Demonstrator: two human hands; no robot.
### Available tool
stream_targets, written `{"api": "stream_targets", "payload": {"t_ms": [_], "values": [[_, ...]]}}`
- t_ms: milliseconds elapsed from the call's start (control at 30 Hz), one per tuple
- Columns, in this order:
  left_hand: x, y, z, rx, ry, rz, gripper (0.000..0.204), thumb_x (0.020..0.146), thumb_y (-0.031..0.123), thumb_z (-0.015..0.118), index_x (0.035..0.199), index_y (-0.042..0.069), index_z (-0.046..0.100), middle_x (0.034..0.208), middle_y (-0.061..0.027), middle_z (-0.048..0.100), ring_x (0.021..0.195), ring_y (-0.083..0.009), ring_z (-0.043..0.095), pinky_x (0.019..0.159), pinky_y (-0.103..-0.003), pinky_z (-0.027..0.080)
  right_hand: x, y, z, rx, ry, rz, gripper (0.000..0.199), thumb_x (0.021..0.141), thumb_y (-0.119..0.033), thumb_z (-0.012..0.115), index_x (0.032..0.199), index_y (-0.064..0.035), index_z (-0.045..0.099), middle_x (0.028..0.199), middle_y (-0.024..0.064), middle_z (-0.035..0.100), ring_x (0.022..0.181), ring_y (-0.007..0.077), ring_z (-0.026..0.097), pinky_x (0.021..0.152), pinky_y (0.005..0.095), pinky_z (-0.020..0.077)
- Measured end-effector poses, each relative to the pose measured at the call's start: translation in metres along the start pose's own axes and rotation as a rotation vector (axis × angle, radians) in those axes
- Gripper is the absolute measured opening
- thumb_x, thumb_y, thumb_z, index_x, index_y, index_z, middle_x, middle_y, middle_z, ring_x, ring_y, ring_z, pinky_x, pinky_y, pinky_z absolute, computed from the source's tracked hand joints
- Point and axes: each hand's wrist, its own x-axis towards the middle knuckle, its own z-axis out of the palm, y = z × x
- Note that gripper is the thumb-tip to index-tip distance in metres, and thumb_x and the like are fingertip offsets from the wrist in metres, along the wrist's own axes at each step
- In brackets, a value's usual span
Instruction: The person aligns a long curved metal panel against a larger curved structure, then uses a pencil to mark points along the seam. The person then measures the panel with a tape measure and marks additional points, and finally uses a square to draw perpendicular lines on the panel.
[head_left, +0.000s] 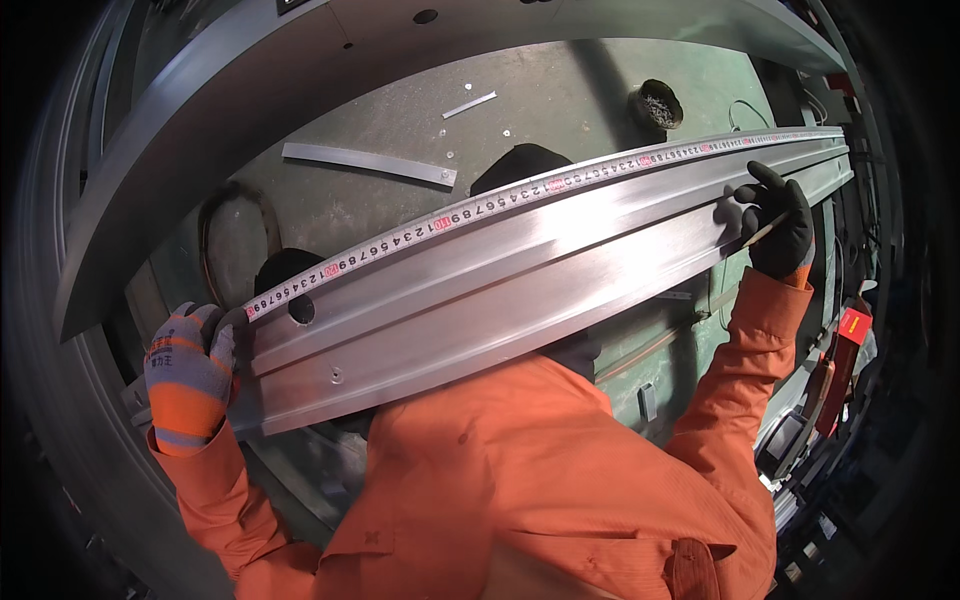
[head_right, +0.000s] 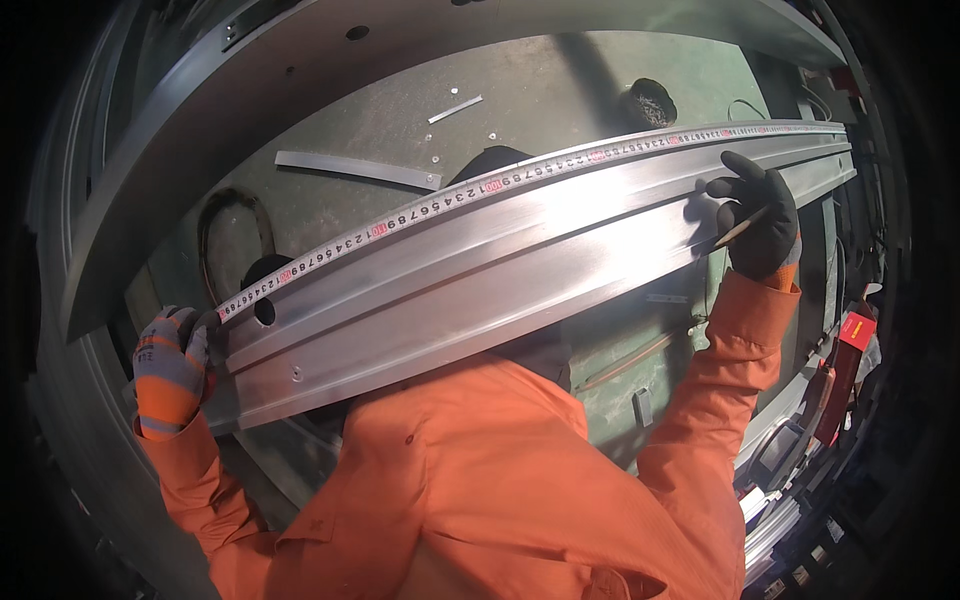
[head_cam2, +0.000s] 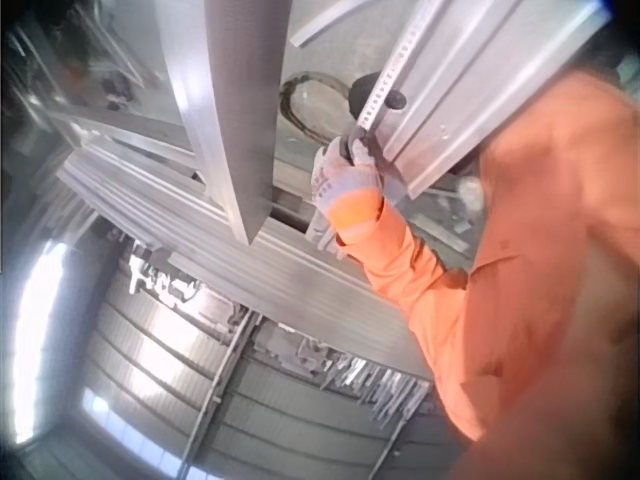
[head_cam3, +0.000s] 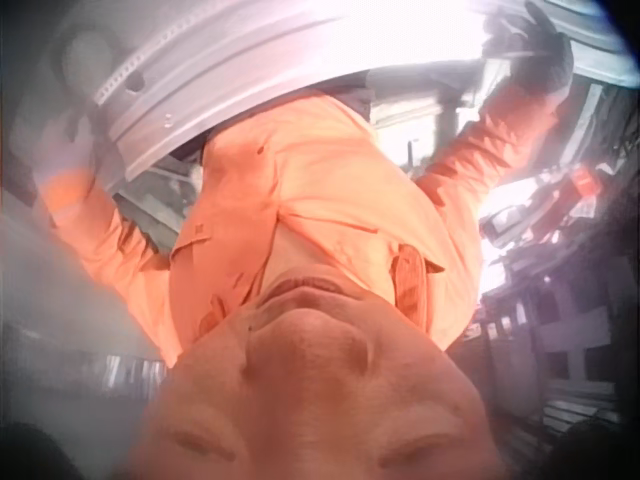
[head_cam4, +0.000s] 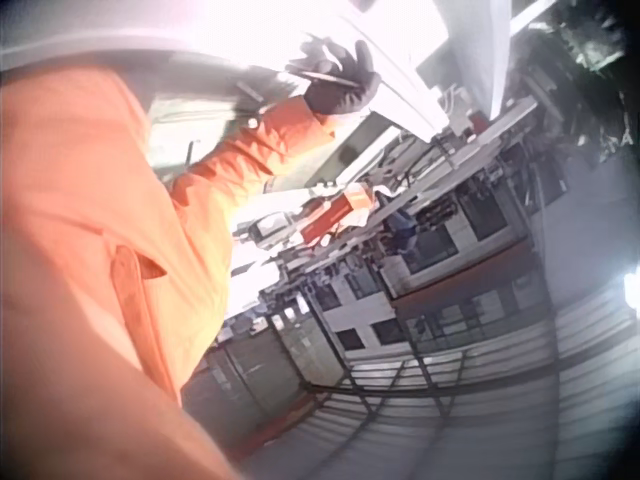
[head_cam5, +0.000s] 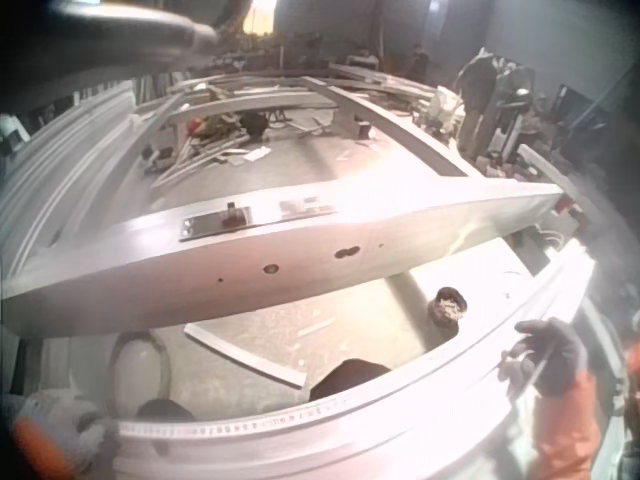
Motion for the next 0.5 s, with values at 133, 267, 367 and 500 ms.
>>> {"api": "stream_targets", "payload": {"t_ms": [133,267,367,500], "values": [[0.005,0.008,0.001,0.05,-0.015,0.007,0.024,0.09,0.022,0.072,0.108,0.007,0.075,0.108,-0.0193,0.071,0.109,-0.0395,0.066,0.093,-0.048,0.052,0.001,-0.001,-0.004,0.015,-0.063,-0.018,0.059,0.109,-0.04,0.039,0.141,0.009,0.052,0.11,0.0251,0.072,0.073,0.0254,0.074,0.061,0.0263,0.0619],[0.006,0.008,0.002,0.033,-0.003,0.004,0.024,0.089,0.023,0.072,0.106,0.007,0.075,0.106,-0.0201,0.071,0.112,-0.0393,0.065,0.095,-0.049,0.051,-0.001,-0.001,0.008,-0.052,0.208,0.023,0.056,0.11,-0.041,0.041,0.131,0.0079,0.059,0.104,0.023,0.073,0.07,0.0207,0.071,0.049,0.0225,0.0539],[0.009,0.019,-0.005,0.05,-0.062,-0.022,0.025,0.089,0.023,0.073,0.107,0.007,0.076,0.108,-0.0201,0.071,0.116,-0.0385,0.064,0.096,-0.048,0.051,-0.001,-0.002,0.013,-0.057,0.243,0.023,0.055,0.11,-0.04,0.041,0.131,0.008,0.059,0.103,0.0224,0.073,0.074,0.0219,0.072,0.051,0.0223,0.0552],[0.008,0.015,-0.004,0.089,-0.058,-0.012,0.026,0.088,0.023,0.073,0.108,0.007,0.076,0.11,-0.0201,0.071,0.117,-0.0384,0.064,0.097,-0.048,0.051,-0.001,0.002,0.022,-0.111,0.307,-0.036,0.055,0.11,-0.039,0.041,0.132,0.0086,0.058,0.101,0.0221,0.073,0.078,0.0229,0.073,0.054,0.0224,0.0585]]}}
